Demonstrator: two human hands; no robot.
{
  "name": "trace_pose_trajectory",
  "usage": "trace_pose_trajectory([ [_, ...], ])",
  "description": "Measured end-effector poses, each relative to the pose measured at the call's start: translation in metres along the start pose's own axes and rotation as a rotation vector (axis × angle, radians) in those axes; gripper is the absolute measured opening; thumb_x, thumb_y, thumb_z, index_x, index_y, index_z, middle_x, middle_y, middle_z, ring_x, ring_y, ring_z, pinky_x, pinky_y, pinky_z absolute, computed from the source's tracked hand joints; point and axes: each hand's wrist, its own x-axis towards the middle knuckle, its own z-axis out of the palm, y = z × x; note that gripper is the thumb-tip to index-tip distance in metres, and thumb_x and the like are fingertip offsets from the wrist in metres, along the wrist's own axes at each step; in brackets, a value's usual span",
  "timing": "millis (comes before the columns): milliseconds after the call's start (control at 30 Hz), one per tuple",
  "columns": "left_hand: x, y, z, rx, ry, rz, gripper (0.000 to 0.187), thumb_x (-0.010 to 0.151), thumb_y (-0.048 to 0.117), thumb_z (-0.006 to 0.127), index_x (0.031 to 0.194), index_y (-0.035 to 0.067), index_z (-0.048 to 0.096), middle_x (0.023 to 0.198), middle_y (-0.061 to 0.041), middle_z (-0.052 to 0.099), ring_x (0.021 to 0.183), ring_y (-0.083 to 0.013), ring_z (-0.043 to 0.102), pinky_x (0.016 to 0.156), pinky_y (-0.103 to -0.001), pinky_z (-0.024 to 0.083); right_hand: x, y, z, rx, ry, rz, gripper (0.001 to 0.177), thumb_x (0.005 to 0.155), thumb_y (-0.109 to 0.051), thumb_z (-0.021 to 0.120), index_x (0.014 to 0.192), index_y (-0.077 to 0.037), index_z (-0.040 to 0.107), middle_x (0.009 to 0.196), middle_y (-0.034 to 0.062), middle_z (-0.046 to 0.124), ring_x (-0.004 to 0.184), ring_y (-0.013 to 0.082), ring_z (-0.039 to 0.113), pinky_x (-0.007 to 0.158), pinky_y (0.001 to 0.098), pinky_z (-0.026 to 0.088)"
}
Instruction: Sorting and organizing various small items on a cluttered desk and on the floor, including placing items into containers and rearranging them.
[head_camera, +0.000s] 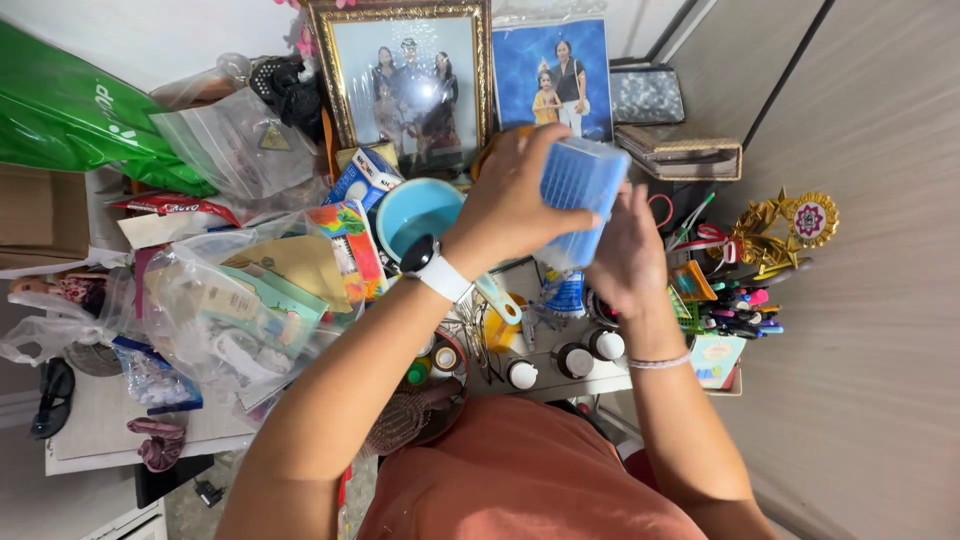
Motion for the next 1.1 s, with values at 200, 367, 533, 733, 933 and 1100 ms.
trace_pose_trajectory([
  [200,0.016,0.02,-0.006,0.438,-0.18,-0.018,0.092,0.067,0.06,0.083,0.142,0.015,0.052,0.127,-0.029,0.054,0.116,-0.0514,0.062,0.086,-0.058,0.055,-0.006,0.018,0.027,0.411,-0.033,0.135,0.09,0.084,-0.078,0.047,0.139,-0.009,0.058,0.143,0.0248,0.058,0.129,0.045,0.057,0.104,0.066,0.048],
  [367,0.015,0.028,-0.018,0.406,-0.214,-0.093,0.1,0.075,0.074,0.07,0.141,0.003,0.049,0.132,-0.04,0.049,0.12,-0.0562,0.058,0.091,-0.06,0.055,0.003,0.025,0.02,0.389,-0.079,0.11,0.106,0.077,-0.082,0.051,0.147,-0.002,0.046,0.149,0.0311,0.048,0.137,0.0529,0.046,0.11,0.0719,0.04],
  [533,0.014,0.02,-0.018,0.25,-0.351,-0.342,0.11,0.074,0.084,0.053,0.15,0.006,0.042,0.15,-0.034,0.038,0.142,-0.0469,0.042,0.109,-0.055,0.044,0.008,0.033,0.021,0.316,0.044,0.174,0.095,0.083,-0.073,0.055,0.148,-0.004,0.047,0.142,0.0245,0.055,0.129,0.0452,0.054,0.109,0.0679,0.045],
  [733,-0.003,0.039,-0.038,0.164,-0.478,-0.353,0.109,0.074,0.079,0.047,0.15,0.001,0.044,0.145,-0.037,0.041,0.131,-0.0513,0.049,0.106,-0.053,0.044,0.016,0.117,-0.043,0.611,0.147,0.278,0.079,0.085,-0.057,0.068,0.146,-0.009,0.051,0.146,0.0229,0.053,0.132,0.0495,0.051,0.112,0.0727,0.038],
  [933,-0.011,0.048,-0.047,0.149,-0.445,-0.42,0.109,0.077,0.08,0.043,0.152,0.002,0.042,0.138,-0.038,0.048,0.127,-0.0498,0.056,0.102,-0.052,0.047,-0.006,0.098,-0.027,0.523,0.032,0.215,0.084,0.078,-0.056,0.068,0.145,-0.009,0.05,0.138,0.021,0.055,0.123,0.0452,0.056,0.108,0.0685,0.043],
  [1100,-0.005,0.027,-0.049,0.047,-0.47,-0.302,0.097,0.083,0.068,0.042,0.152,0.0,0.04,0.134,-0.041,0.05,0.123,-0.0519,0.058,0.095,-0.054,0.051,0.004,0.091,-0.032,0.267,-0.122,0.046,0.077,0.089,-0.05,0.064,0.152,-0.018,0.033,0.146,0.0211,0.045,0.13,0.0448,0.05,0.106,0.0717,0.043],
])
